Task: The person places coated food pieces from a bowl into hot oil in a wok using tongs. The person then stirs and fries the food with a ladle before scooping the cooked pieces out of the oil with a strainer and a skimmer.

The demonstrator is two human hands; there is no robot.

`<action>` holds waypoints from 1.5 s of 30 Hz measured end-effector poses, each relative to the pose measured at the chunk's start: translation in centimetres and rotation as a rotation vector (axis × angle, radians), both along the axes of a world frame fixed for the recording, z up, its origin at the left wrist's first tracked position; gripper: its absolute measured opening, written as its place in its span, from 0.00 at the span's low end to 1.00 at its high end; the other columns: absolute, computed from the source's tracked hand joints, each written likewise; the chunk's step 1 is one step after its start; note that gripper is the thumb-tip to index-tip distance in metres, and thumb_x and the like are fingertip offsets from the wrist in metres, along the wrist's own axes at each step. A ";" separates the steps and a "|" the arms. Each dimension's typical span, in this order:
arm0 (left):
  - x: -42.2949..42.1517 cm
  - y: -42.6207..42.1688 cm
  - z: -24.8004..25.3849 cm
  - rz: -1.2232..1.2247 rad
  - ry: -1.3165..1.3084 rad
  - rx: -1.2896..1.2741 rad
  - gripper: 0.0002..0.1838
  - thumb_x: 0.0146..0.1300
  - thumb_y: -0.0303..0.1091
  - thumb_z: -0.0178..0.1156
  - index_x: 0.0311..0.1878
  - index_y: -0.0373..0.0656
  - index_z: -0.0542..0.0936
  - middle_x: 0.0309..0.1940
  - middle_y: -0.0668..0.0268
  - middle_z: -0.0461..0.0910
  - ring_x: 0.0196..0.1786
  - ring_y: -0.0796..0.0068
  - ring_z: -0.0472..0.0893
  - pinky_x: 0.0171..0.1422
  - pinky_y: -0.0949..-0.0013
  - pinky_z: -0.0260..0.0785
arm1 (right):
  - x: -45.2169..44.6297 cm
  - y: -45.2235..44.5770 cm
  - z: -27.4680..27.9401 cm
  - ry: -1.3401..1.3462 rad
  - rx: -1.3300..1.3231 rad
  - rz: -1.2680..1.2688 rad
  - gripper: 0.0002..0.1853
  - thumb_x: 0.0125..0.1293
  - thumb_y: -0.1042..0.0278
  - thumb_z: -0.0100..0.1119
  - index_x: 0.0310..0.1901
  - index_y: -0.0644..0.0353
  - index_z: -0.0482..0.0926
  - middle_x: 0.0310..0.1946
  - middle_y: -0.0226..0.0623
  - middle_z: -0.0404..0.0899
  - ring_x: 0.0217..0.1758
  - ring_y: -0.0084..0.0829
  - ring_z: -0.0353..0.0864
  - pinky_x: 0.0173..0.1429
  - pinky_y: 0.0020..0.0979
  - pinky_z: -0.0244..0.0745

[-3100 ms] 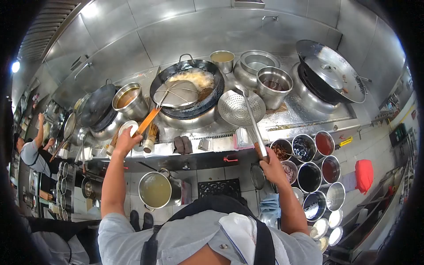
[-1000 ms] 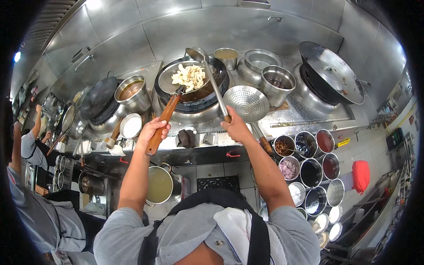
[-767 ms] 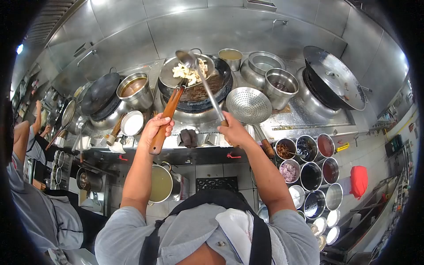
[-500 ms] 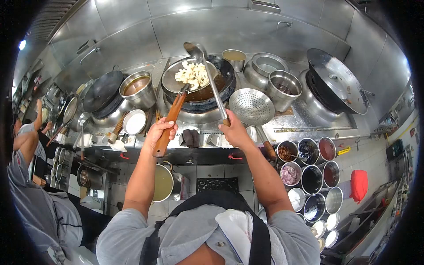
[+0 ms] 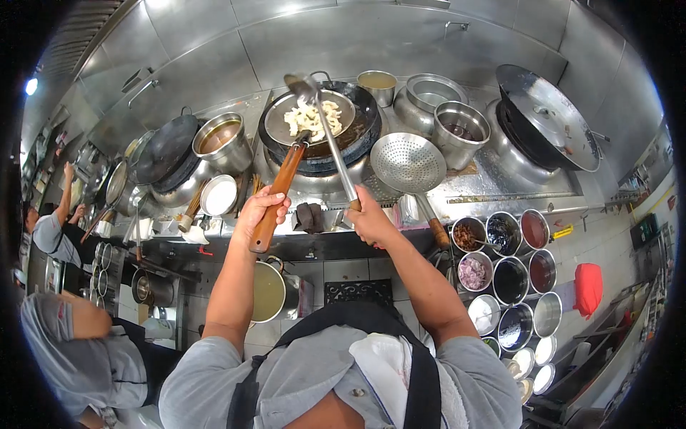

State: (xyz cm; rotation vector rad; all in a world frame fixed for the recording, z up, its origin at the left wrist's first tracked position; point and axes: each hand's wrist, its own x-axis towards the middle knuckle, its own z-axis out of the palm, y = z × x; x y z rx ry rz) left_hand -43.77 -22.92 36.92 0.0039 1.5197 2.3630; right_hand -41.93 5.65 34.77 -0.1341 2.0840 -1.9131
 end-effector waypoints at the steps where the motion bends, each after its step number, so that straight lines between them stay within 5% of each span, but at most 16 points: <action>1: 0.0 0.1 0.3 -0.004 -0.004 0.003 0.15 0.66 0.27 0.62 0.52 0.38 0.69 0.31 0.60 0.79 0.25 0.76 0.75 0.26 0.72 0.69 | -0.3 0.7 0.0 -0.054 -0.082 0.040 0.32 0.67 0.74 0.58 0.72 0.55 0.60 0.23 0.28 0.67 0.14 0.20 0.67 0.16 0.27 0.62; 3: 0.0 0.3 0.3 -0.015 -0.015 0.014 0.15 0.66 0.27 0.61 0.52 0.38 0.69 0.31 0.61 0.79 0.25 0.76 0.75 0.26 0.72 0.69 | -0.8 2.2 0.3 -0.162 -0.248 0.122 0.32 0.68 0.74 0.58 0.72 0.56 0.59 0.23 0.28 0.67 0.14 0.20 0.66 0.15 0.26 0.61; 7: -0.3 -0.3 -0.7 -0.019 -0.026 0.012 0.17 0.66 0.27 0.62 0.53 0.38 0.69 0.31 0.59 0.80 0.26 0.74 0.76 0.27 0.70 0.70 | 0.4 2.6 1.3 0.041 -0.095 0.017 0.33 0.68 0.73 0.58 0.72 0.57 0.58 0.23 0.28 0.67 0.14 0.19 0.66 0.15 0.26 0.61; 16: -0.9 0.6 -0.6 -0.055 -0.010 0.021 0.16 0.65 0.26 0.62 0.52 0.38 0.68 0.31 0.59 0.80 0.27 0.74 0.77 0.27 0.69 0.71 | -0.7 4.0 -0.2 -0.091 -0.148 0.100 0.35 0.68 0.73 0.58 0.74 0.58 0.56 0.23 0.27 0.67 0.14 0.18 0.65 0.16 0.26 0.62; 22: -0.6 0.2 -1.3 -0.041 -0.037 0.039 0.17 0.65 0.26 0.62 0.53 0.39 0.68 0.31 0.59 0.79 0.27 0.74 0.77 0.26 0.69 0.70 | 1.0 4.1 1.6 0.044 -0.100 -0.079 0.35 0.67 0.76 0.58 0.74 0.58 0.57 0.23 0.26 0.67 0.13 0.17 0.64 0.14 0.26 0.60; 45: -6.4 -3.1 7.0 -0.215 0.128 -1.017 0.19 0.55 0.18 0.56 0.52 0.36 0.69 0.26 0.59 0.78 0.20 0.73 0.77 0.25 0.65 0.70 | 3.0 10.4 4.9 0.182 -0.060 -0.305 0.35 0.66 0.76 0.58 0.74 0.61 0.57 0.21 0.25 0.68 0.14 0.17 0.64 0.15 0.23 0.60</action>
